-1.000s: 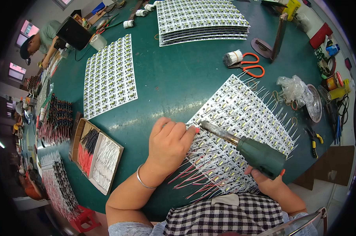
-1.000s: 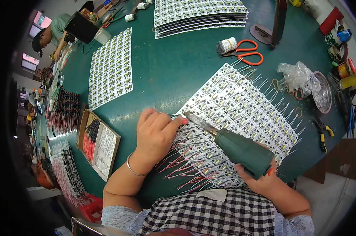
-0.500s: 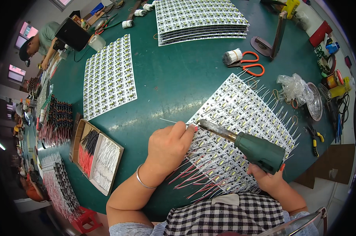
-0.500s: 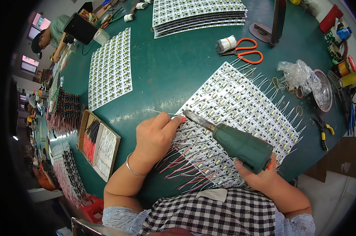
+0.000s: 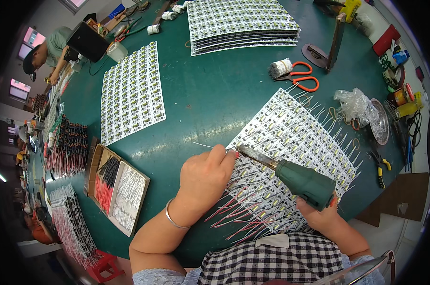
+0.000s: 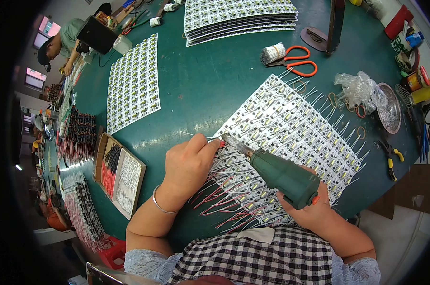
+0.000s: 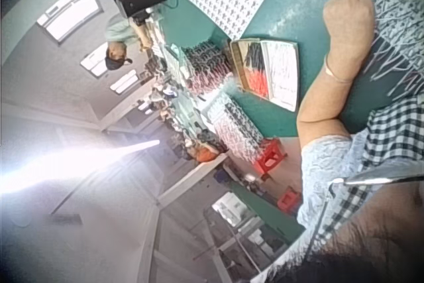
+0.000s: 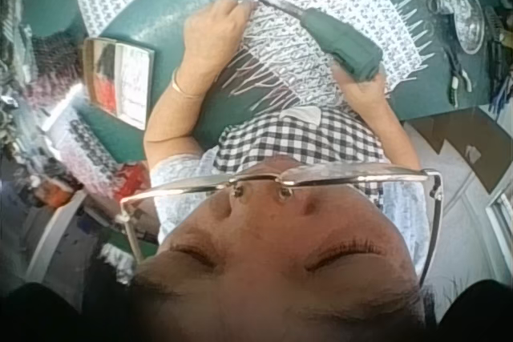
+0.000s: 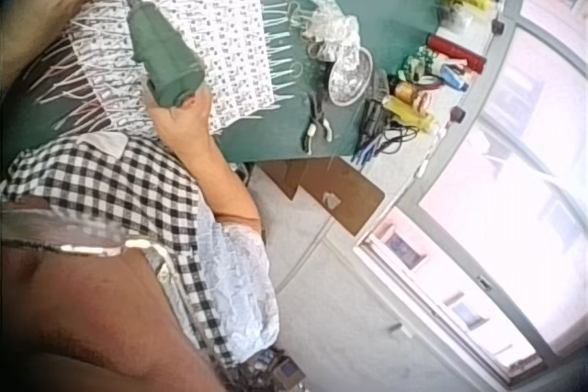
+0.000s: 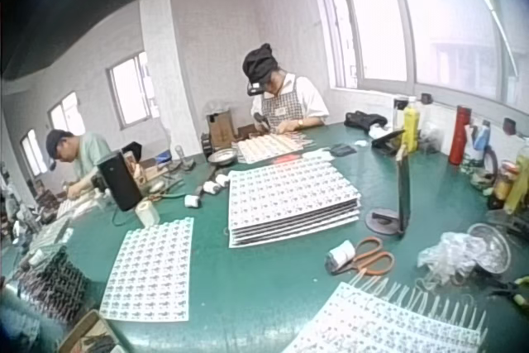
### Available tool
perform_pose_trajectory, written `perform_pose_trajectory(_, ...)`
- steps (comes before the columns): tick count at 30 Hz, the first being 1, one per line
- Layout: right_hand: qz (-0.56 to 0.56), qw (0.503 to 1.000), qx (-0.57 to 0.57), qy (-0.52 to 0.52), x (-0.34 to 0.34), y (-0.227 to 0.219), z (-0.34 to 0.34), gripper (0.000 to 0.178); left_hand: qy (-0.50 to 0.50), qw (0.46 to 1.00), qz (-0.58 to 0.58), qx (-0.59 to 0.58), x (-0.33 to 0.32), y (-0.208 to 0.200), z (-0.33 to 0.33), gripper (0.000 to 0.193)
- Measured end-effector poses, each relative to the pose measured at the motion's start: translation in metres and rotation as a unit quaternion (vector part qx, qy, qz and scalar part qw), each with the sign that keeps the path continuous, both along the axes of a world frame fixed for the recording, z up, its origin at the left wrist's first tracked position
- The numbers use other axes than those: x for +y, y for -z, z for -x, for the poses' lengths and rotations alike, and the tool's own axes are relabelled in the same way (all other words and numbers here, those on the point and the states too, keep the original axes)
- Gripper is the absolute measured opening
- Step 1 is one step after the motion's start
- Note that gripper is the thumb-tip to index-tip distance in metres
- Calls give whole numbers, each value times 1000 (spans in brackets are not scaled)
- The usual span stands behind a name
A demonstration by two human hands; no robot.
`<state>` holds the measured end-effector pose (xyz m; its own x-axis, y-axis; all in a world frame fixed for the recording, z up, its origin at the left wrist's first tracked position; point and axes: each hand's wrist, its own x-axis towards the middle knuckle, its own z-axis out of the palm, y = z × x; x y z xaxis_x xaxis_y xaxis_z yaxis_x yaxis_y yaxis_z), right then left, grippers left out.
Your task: The person retrieves wires from a box and solders them onto an LED circuit board sheet using a soldering tool.
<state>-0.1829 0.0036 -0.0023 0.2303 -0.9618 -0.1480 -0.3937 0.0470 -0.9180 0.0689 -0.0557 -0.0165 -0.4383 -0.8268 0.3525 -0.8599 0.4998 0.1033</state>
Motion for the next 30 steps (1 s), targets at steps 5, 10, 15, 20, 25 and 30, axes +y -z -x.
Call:
perform_pose_trajectory(5,55,998,31,-24,-1,-2,-3,31,-7,1000,-4,-10,0,-4,3,12)
perform_pose_trajectory(10,125,981,113,-96,-1,-1,6,33,-17,1000,-13,-21,1,-4,2,15)
perform_pose_trajectory(15,38,993,-98,53,5,3,12,36,-17,999,-26,6,1,0,3,7)
perform_pose_trajectory(20,4,991,-114,72,13,-10,13,51,-18,999,-35,3,1,-2,3,11)
perform_pose_trajectory(25,-28,986,-155,58,15,-13,23,27,-23,998,-42,33,3,-8,-1,18)
perform_pose_trajectory(30,-54,979,-180,72,19,-14,27,24,8,999,-6,36,11,-21,5,20)
